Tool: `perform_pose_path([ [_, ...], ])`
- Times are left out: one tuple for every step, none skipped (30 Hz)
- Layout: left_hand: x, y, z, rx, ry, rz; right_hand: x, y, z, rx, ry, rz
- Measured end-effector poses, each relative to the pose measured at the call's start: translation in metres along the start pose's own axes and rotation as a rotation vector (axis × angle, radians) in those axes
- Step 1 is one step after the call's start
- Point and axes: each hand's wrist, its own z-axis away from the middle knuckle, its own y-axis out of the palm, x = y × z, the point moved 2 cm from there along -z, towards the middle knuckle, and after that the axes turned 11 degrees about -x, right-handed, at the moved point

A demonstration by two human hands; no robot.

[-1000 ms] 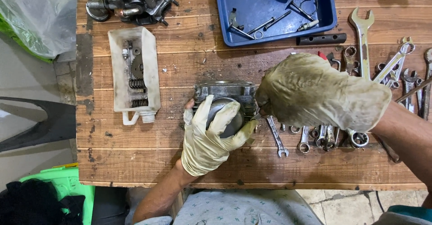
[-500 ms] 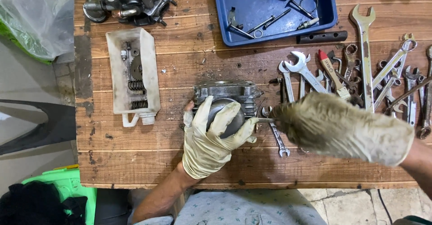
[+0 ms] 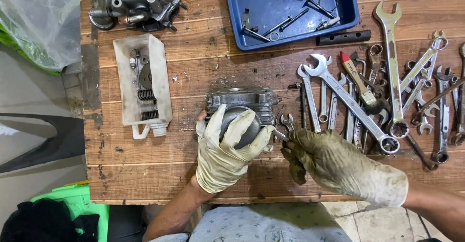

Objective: Disassembling and inspecting a motorcycle cylinder head on a workbench using wrenches.

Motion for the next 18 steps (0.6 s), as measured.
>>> perform_pose_path([
  [0.0,0.0,0.001,0.016,0.003,0.008,-0.003,-0.002,-0.002,0.034,0.071,-0.056],
  [0.0,0.0,-0.001,0.016,0.004,0.008,-0.005,0.001,-0.001,0.034,0.071,-0.057],
  [0.0,0.0,-0.003,-0.003,0.007,0.005,-0.007,0.002,-0.001,-0.05,0.073,-0.104],
  [0.0,0.0,-0.004,-0.023,0.009,0.002,-0.009,0.002,-0.001,-0.134,0.074,-0.151],
  [0.0,0.001,-0.002,-0.021,0.007,0.002,-0.007,0.005,0.001,-0.135,0.077,-0.15],
  [0.0,0.001,0.0,-0.001,0.009,0.006,-0.007,0.008,0.002,-0.107,0.089,-0.142],
  [0.0,0.003,0.003,0.017,0.011,0.008,-0.005,0.011,0.004,-0.08,0.101,-0.132],
  [0.0,0.002,0.002,0.017,0.009,0.008,-0.01,0.007,0.002,-0.081,0.102,-0.13],
  [0.0,0.002,0.002,0.017,0.006,0.001,-0.015,0.003,0.0,-0.063,0.064,-0.102],
  [-0.001,0.001,0.002,0.017,0.004,-0.007,-0.019,-0.001,-0.001,-0.045,0.026,-0.073],
  [-0.001,0.002,0.002,0.018,0.002,-0.006,-0.021,-0.004,-0.002,-0.046,0.028,-0.072],
  [0.0,0.003,0.002,0.013,-0.002,0.002,-0.023,-0.006,-0.002,-0.055,0.054,-0.125],
  [0.0,0.003,0.002,0.009,-0.005,0.008,-0.025,-0.008,-0.003,-0.062,0.081,-0.178],
  [0.0,0.004,0.004,0.01,-0.007,0.007,-0.027,-0.009,-0.002,-0.062,0.083,-0.177],
  [0.0,0.004,0.006,0.012,-0.008,0.013,-0.027,-0.01,-0.001,-0.023,0.008,-0.105],
  [0.0,0.005,0.007,0.015,-0.01,0.02,-0.027,-0.011,0.0,0.016,-0.066,-0.033],
  [0.0,0.005,0.006,0.015,-0.01,0.02,-0.025,-0.008,0.0,0.016,-0.066,-0.033],
  [0.0,0.004,0.006,0.014,-0.004,0.017,-0.025,-0.006,-0.001,-0.042,0.012,-0.125],
])
